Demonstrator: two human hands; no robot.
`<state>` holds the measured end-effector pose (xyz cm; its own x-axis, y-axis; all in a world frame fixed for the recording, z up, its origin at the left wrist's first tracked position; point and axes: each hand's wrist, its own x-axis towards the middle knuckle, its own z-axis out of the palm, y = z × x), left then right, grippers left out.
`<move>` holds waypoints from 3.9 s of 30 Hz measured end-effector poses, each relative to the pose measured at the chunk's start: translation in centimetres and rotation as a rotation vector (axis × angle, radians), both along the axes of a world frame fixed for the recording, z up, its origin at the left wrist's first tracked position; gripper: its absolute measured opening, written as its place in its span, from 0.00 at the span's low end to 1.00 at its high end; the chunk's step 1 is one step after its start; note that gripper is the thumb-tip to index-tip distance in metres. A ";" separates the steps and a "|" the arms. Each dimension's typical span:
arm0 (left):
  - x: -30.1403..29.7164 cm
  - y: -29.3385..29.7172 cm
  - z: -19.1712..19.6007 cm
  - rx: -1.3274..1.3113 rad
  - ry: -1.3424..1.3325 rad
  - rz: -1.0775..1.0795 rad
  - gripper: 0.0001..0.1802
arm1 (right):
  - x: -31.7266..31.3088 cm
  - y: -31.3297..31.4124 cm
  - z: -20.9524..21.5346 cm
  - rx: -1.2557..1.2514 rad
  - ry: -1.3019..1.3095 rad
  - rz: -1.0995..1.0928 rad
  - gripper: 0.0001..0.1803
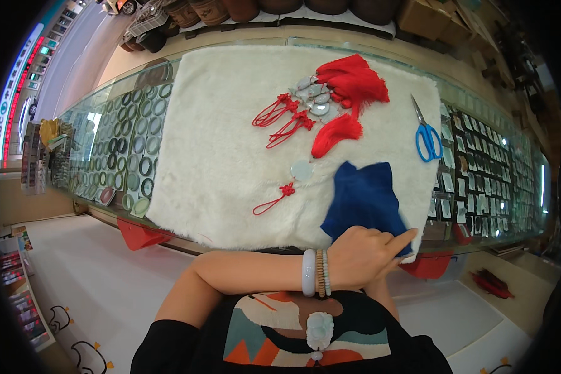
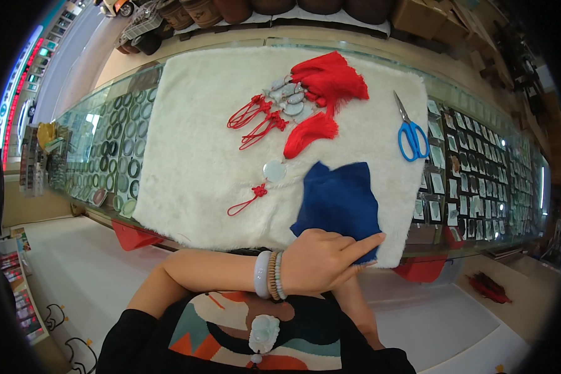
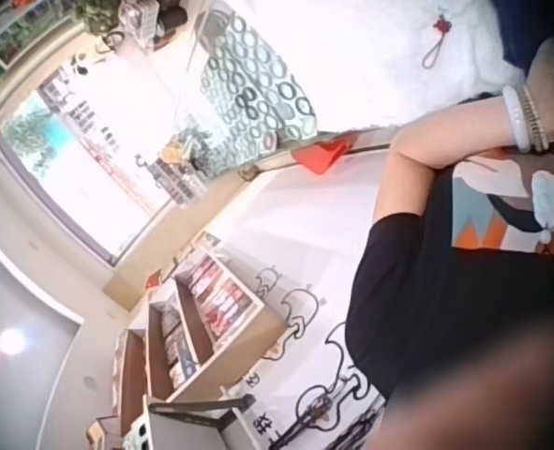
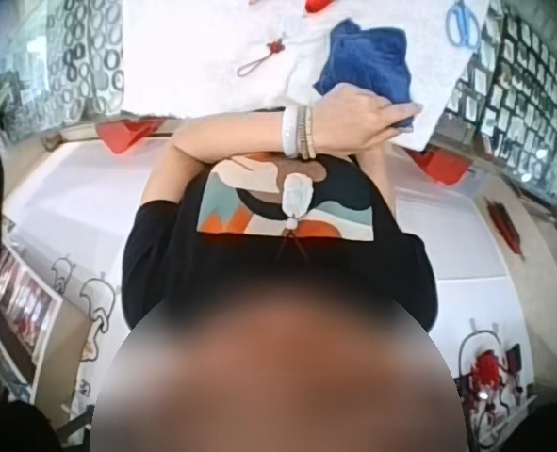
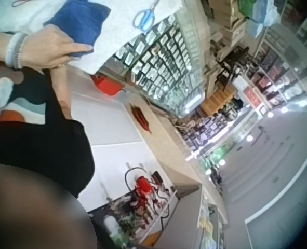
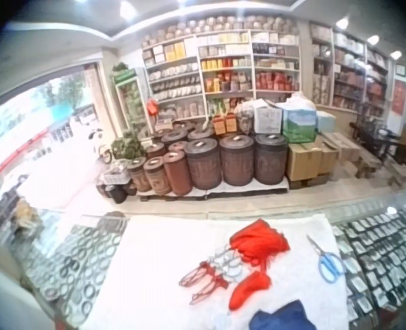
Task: The person assembles red tassels with white jade-like pendants by threading red cords through the pendants and tying knots. They use a blue cloth to handle the pendants and place the finished tassels on a wall-mounted display rack.
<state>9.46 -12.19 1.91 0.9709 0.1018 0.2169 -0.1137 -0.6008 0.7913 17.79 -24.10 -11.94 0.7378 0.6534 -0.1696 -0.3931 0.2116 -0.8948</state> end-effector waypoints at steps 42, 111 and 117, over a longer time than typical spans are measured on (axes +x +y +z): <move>-7.0 6.5 -10.7 -1.156 0.382 0.482 0.12 | -4.5 8.7 -2.0 -0.375 -0.908 0.396 0.08; -6.8 5.9 -10.7 -0.824 0.235 0.365 0.40 | -2.8 7.9 0.4 -0.248 -0.340 0.591 0.09; -7.0 6.9 -10.6 -1.036 0.275 0.398 0.36 | -2.0 6.7 0.6 -0.207 -1.116 0.446 0.05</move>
<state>2.42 -5.33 -8.65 0.8312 0.4190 -0.3655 0.1924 0.4000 0.8961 15.78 -17.42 -11.30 0.2625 0.9224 0.2834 0.6116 0.0682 -0.7883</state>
